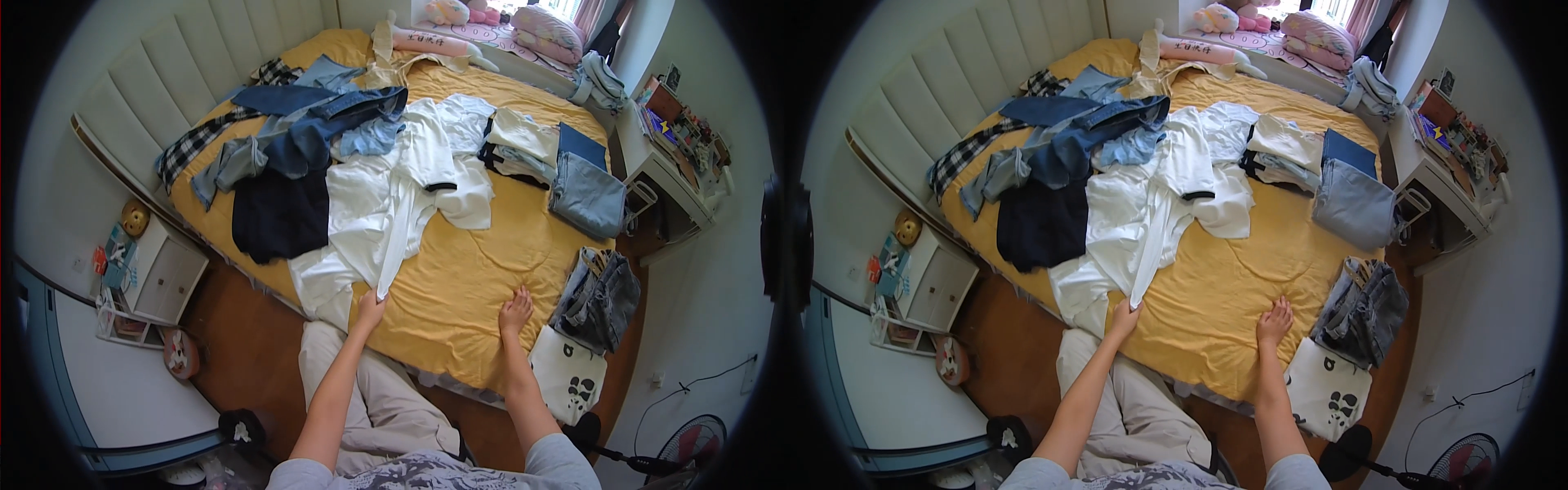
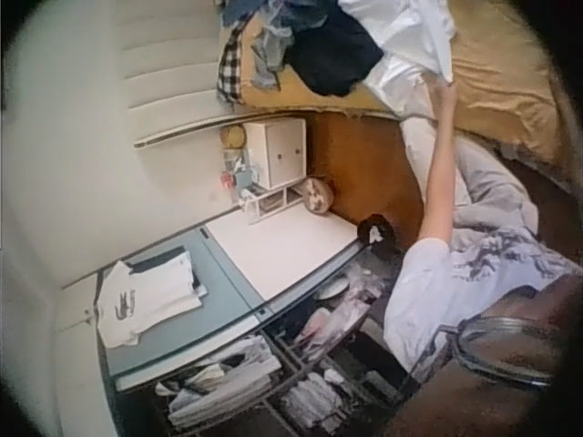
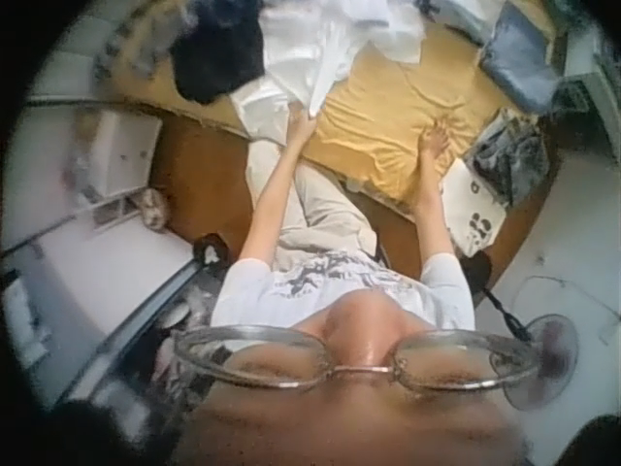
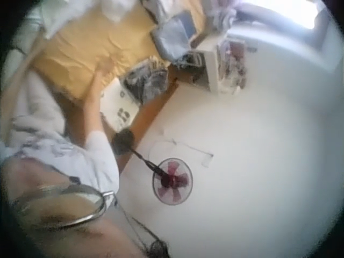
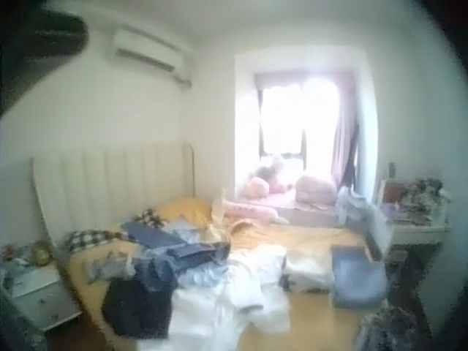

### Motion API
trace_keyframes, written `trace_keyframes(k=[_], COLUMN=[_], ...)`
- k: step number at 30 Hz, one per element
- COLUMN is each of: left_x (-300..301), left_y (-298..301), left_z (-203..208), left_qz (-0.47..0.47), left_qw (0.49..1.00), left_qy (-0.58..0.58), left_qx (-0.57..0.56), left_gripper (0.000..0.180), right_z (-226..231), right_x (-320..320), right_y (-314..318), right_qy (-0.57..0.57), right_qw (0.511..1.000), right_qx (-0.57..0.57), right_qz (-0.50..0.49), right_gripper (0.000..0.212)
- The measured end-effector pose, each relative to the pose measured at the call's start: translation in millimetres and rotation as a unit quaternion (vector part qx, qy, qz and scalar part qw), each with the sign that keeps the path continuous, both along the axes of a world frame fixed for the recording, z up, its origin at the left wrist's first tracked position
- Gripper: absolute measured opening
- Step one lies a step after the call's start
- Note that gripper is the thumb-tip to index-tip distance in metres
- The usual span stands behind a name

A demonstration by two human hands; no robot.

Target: The person folds several clothing items by hand on a bed, including shorts and shirts.

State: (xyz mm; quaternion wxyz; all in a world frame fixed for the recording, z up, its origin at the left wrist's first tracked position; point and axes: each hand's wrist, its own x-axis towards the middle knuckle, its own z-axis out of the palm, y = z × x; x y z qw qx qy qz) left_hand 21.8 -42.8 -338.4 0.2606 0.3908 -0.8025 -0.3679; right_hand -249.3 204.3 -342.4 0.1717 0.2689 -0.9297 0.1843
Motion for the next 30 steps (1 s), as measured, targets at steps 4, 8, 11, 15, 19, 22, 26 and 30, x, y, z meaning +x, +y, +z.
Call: trace_keyframes(k=[4,8,11,15,19,22,26,30], left_x=[46,84,89,89,83,35,-38,-121], left_y=[53,92,99,82,17,-49,-147,-250], left_z=[3,-14,-10,1,12,54,77,60], left_qz=[0.04,0.053,0.044,0.026,0.057,0.04,-0.003,0.013], left_qw=[0.994,0.987,0.981,0.988,0.997,0.994,0.967,0.934], left_qy=[0.04,0.059,0.063,0.028,0.031,0.099,-0.001,-0.065], left_qx=[0.092,0.138,0.178,0.148,-0.033,-0.036,-0.256,-0.351], left_gripper=[0.022,0.022,0.023,0.022,0.025,0.029,0.037,0.048], right_z=[2,2,-1,-7,8,8,14,3], right_x=[7,24,40,81,131,119,114,122], right_y=[1,-3,-5,-16,-25,-12,-7,-12], right_qy=[0.013,-0.018,-0.032,-0.054,-0.073,-0.084,-0.09,-0.118], right_qw=[1.0,0.999,0.999,0.998,0.996,0.995,0.994,0.991], right_qx=[-0.02,-0.019,-0.02,-0.002,0.028,0.035,0.022,0.01], right_qz=[0.017,0.033,0.006,-0.038,0.046,0.049,0.056,0.07], right_gripper=[0.035,0.037,0.039,0.043,0.051,0.053,0.051,0.05])
